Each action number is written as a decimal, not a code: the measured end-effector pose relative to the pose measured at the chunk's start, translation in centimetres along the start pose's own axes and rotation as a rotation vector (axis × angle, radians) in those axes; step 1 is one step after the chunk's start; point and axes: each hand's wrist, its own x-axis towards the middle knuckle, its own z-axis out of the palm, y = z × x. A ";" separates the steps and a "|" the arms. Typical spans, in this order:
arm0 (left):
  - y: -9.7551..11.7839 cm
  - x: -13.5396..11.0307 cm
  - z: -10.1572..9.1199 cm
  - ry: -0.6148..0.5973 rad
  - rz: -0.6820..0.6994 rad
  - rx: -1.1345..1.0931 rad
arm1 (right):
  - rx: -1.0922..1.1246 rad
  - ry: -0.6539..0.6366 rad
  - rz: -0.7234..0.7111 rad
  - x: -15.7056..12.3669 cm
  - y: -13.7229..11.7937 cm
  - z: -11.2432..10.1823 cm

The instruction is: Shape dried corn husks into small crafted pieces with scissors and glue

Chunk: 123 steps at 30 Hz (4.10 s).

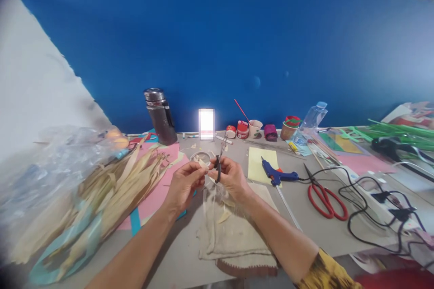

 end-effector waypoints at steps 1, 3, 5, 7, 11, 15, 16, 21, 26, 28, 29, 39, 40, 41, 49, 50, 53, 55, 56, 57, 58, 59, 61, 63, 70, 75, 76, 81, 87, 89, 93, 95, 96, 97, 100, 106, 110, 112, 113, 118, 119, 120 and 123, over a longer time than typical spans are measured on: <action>-0.1 -0.1 0.0 -0.009 0.012 0.036 | -0.005 0.009 0.000 0.0 0.0 -0.1; -0.3 -0.3 0.1 -0.034 0.034 0.099 | -0.025 0.012 0.001 0.0 -0.1 -0.3; -0.4 -0.5 0.2 -0.063 0.033 0.116 | -0.042 0.002 0.006 0.0 -0.1 -0.4; -0.6 -0.7 0.4 -0.086 0.007 0.080 | -0.052 -0.002 0.009 -0.1 -0.1 -0.4; -0.5 -0.8 0.6 -0.070 -0.004 0.016 | -0.095 -0.038 0.024 -0.2 -0.2 -0.4; 0.4 -0.8 0.3 0.021 0.130 0.158 | -0.234 -0.203 0.046 -0.3 -0.6 -1.0; 0.8 -0.9 0.2 0.051 0.172 0.198 | -0.279 -0.259 0.045 -0.3 -0.7 -1.2; 2.2 -1.3 0.0 0.098 0.307 0.270 | -0.391 -0.426 0.043 -0.5 -1.2 -1.6; 2.4 -1.3 0.0 0.126 0.349 0.279 | -0.383 -0.455 0.081 -0.7 -1.1 -1.1; 2.4 -1.3 0.0 0.125 0.347 0.279 | -0.374 -0.453 0.091 -0.7 -1.0 -1.1; 2.4 -1.3 0.0 0.123 0.348 0.281 | -0.374 -0.456 0.093 -0.7 -0.9 -1.1; 2.1 -1.3 -0.1 0.114 0.318 0.301 | -0.364 -0.459 0.099 -0.9 -1.2 -0.8; 2.1 -1.3 -0.1 0.114 0.315 0.296 | -0.358 -0.459 0.099 -0.9 -1.1 -0.8; 2.2 -1.3 0.0 0.115 0.312 0.290 | -0.354 -0.458 0.097 -0.9 -1.1 -0.8; 2.5 -1.5 0.2 0.123 0.305 0.250 | -0.378 -0.444 0.082 -0.8 -0.9 -1.1; 2.5 -1.5 0.2 0.120 0.305 0.253 | -0.384 -0.442 0.083 -0.8 -0.8 -1.2; 2.5 -1.5 0.1 0.115 0.302 0.263 | -0.393 -0.431 0.099 -0.8 -0.6 -1.2; 2.4 -1.4 0.1 0.115 0.303 0.265 | -0.387 -0.423 0.114 -0.8 -0.5 -1.2; 2.3 -1.4 0.0 0.113 0.306 0.266 | -0.385 -0.417 0.119 -0.8 -0.6 -1.1; 2.3 -1.4 0.0 0.108 0.310 0.265 | -0.384 -0.412 0.124 -0.8 -0.6 -1.1; 2.2 -1.4 0.0 0.101 0.312 0.262 | -0.384 -0.405 0.131 -0.8 -0.7 -1.0; 2.1 -1.3 -0.1 0.091 0.309 0.256 | -0.384 -0.397 0.135 -0.7 -0.8 -1.0; 1.9 -1.1 -0.3 0.074 0.300 0.227 | -0.386 -0.382 0.128 -0.7 -1.1 -1.1; 1.8 -0.9 -0.4 0.062 0.278 0.175 | -0.383 -0.376 0.103 -0.6 -1.4 -1.2; 1.7 -0.5 -0.4 0.054 0.151 -0.043 | -0.374 -0.400 0.048 -0.6 -1.8 -1.6; 1.9 -0.6 -0.2 0.055 0.127 -0.073 | -0.375 -0.454 0.058 -0.7 -1.5 -1.5; 1.9 -0.6 -0.3 0.053 0.120 -0.083 | -0.377 -0.467 0.058 -0.7 -1.4 -1.5; 2.1 -0.6 -0.4 0.042 0.103 -0.108 | -0.396 -0.517 0.037 -0.5 -0.5 -2.0; 2.2 -0.8 -0.1 0.013 0.053 -0.136 | -0.273 -0.344 0.054 -0.5 -0.3 -1.2; 1.8 -0.8 0.0 -0.003 0.026 -0.119 | -0.200 -0.227 0.047 -0.6 -0.3 -0.8; 0.7 -0.9 0.3 -0.046 -0.013 -0.061 | -0.089 -0.027 0.001 -0.7 -0.6 -0.2; 0.2 -1.0 0.5 -0.064 0.001 -0.019 | -0.080 -0.015 -0.008 -0.8 -0.9 -0.1; 0.1 -1.0 0.6 -0.069 0.009 0.003 | -0.087 -0.023 -0.006 -0.8 -1.0 -0.1; 0.1 -1.1 0.6 -0.071 0.015 0.023 | -0.096 -0.032 -0.002 -0.8 -1.2 -0.1; 0.1 -1.2 0.7 -0.085 0.027 0.056 | -0.115 -0.053 0.007 -0.8 -1.4 -0.1; 1.1 -1.0 0.2 -0.006 0.057 -0.023 | -0.343 -0.262 0.053 -0.7 -1.3 -0.7; 1.7 -0.7 -0.2 0.058 0.082 -0.083 | -0.458 -0.435 0.095 -0.9 -1.1 -1.0; 1.7 -0.7 -0.3 0.064 0.093 -0.086 | -0.464 -0.469 0.112 -1.0 -1.1 -0.9; 1.7 -0.6 -0.3 0.062 0.096 -0.085 | -0.467 -0.473 0.119 -1.0 -1.1 -0.9; 1.7 -0.8 -0.2 0.050 0.091 -0.080 | -0.475 -0.465 0.164 -1.0 -1.0 -0.9; 1.7 -0.8 -0.2 0.050 0.089 -0.081 | -0.477 -0.463 0.164 -0.9 -0.9 -0.9; 1.7 -0.8 -0.2 0.051 0.087 -0.083 | -0.482 -0.463 0.163 -0.9 -0.9 -0.9; 1.7 -0.8 -0.2 0.054 0.088 -0.079 | -0.485 -0.465 0.159 -0.9 -0.9 -1.0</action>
